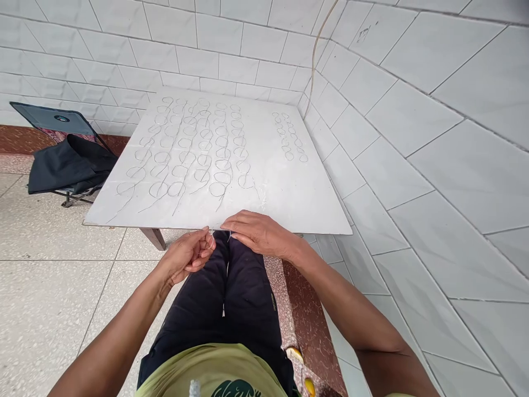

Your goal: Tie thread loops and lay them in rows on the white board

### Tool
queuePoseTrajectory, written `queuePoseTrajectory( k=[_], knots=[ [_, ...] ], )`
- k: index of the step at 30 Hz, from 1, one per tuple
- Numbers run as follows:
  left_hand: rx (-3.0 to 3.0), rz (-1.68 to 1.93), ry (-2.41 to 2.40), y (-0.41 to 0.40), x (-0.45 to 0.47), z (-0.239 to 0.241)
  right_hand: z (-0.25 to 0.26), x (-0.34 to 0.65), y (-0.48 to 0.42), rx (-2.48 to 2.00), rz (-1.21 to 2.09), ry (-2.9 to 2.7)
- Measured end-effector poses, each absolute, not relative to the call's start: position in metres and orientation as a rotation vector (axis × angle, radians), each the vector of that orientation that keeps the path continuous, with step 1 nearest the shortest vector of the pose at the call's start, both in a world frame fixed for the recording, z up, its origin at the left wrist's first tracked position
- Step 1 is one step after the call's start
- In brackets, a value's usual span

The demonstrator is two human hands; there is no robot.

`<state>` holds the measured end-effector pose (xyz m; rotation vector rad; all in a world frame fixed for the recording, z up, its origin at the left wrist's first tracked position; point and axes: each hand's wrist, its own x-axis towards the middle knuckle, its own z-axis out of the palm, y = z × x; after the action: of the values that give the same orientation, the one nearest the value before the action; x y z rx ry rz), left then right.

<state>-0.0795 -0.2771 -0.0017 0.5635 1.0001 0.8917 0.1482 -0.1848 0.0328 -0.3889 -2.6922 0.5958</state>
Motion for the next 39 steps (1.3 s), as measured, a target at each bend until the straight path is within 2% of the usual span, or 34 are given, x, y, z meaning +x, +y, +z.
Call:
queuePoseTrajectory(
  k=[7, 14, 27, 39],
  knots=[
    [0.572, 0.927, 1.036, -0.276, -0.082, 0.004, 0.034, 0.143, -0.18, -0.242, 0.44, -2.752],
    [0.576, 0.977, 1.01, -0.276, -0.08, 0.0, 0.035, 0.142, -0.184, -0.292, 0.303, -2.822],
    [0.56, 1.205, 1.011, -0.277, -0.066, 0.008, 0.02, 0.128, -0.19, -0.405, 0.647, -2.508],
    [0.47, 1.255, 0.949, -0.277, -0.068, 0.006, 0.008, 0.123, -0.198, -0.421, 0.663, -2.384]
  ],
)
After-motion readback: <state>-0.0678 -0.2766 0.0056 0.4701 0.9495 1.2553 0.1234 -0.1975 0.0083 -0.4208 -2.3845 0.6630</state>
